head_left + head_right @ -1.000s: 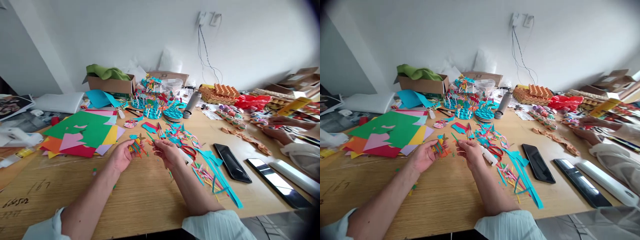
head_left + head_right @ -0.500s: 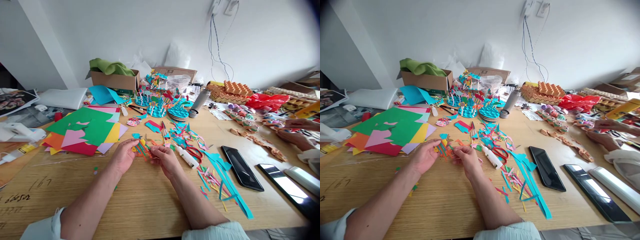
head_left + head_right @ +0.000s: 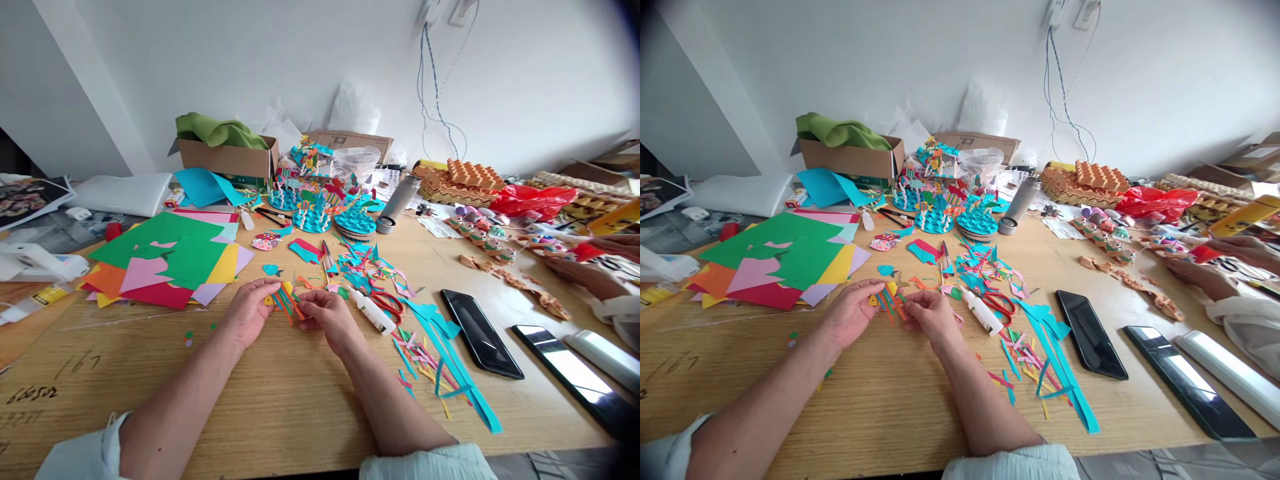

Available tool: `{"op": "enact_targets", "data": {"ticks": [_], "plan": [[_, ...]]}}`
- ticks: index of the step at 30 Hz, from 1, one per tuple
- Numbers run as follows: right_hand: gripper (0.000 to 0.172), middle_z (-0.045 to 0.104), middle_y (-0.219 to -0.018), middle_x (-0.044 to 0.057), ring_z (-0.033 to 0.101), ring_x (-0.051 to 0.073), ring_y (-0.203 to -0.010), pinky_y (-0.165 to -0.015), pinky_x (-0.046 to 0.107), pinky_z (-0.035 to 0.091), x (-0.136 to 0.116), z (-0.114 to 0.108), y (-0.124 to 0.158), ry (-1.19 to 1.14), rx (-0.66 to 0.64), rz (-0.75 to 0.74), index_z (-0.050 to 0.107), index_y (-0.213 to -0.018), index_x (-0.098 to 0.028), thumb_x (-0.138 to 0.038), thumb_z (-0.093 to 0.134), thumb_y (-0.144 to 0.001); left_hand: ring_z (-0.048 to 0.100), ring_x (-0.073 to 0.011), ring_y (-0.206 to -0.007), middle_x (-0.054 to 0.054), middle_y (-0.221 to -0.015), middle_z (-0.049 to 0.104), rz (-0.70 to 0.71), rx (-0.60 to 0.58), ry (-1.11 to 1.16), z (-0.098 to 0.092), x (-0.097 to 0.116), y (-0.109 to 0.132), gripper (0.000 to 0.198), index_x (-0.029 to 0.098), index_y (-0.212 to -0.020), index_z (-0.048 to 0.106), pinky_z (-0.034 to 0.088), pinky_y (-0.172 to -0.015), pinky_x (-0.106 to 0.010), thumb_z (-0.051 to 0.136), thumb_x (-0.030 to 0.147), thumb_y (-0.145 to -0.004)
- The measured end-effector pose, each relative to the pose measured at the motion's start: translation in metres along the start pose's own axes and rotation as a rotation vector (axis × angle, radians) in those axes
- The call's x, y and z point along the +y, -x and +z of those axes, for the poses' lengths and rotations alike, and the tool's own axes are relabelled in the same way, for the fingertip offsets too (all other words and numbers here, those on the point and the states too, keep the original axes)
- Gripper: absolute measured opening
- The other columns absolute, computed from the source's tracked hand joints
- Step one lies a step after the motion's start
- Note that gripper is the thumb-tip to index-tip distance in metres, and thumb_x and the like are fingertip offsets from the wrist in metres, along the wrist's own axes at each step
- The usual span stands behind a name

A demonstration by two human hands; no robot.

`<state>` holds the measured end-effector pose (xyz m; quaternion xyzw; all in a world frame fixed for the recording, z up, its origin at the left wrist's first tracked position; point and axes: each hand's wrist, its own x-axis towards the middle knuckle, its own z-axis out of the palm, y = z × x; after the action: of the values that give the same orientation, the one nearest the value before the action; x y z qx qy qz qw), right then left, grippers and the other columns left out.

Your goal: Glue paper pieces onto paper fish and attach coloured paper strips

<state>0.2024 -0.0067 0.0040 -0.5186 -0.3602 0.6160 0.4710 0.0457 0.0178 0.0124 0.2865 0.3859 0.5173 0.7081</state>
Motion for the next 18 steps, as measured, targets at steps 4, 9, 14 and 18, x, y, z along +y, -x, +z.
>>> {"op": "enact_targets", "data": {"ticks": [4,9,14,18], "plan": [[0.039,0.061,-0.059,-0.003,0.053,0.01,-0.051,-0.049,0.025,0.048,-0.001,0.0007,0.0009,0.023,-0.017,-0.02,0.066,-0.066,-0.017,-0.049,0.084,-0.051,0.069,-0.0205,-0.073,-0.009,-0.076,0.075,-0.02,-0.019,-0.026,-0.0002,-0.0016,0.0011,0.02,0.013,-0.07,0.073,0.05,-0.064,-0.028,0.081,0.024,-0.055],[0.04,0.055,-0.05,-0.004,0.045,0.009,-0.044,-0.044,0.023,0.036,0.0052,-0.0012,-0.0023,0.068,0.059,-0.076,0.065,-0.064,-0.017,-0.051,0.082,-0.054,0.068,-0.0202,-0.072,-0.008,-0.075,0.075,-0.015,0.023,-0.024,-0.0002,-0.0013,0.0014,0.022,0.013,-0.069,0.072,0.051,-0.062,-0.028,0.082,0.024,-0.053],[0.04,0.054,-0.051,-0.005,0.046,0.009,-0.044,-0.043,0.023,0.037,0.0018,-0.0027,0.0007,-0.037,0.219,-0.219,0.065,-0.07,-0.017,-0.052,0.081,-0.059,0.07,-0.0229,-0.074,-0.009,-0.078,0.076,0.038,0.119,-0.013,-0.0051,0.0009,-0.0027,0.027,0.013,-0.073,0.073,0.053,-0.062,-0.03,0.082,0.026,-0.052],[0.035,0.055,-0.054,-0.004,0.047,0.009,-0.047,-0.046,0.024,0.04,-0.0007,0.0011,0.0049,-0.083,0.173,-0.331,0.066,-0.073,-0.018,-0.049,0.08,-0.064,0.071,-0.0233,-0.072,-0.01,-0.075,0.075,0.052,0.14,-0.05,-0.005,0.0007,-0.0024,0.028,0.012,-0.075,0.074,0.053,-0.063,-0.031,0.082,0.028,-0.053]]}}
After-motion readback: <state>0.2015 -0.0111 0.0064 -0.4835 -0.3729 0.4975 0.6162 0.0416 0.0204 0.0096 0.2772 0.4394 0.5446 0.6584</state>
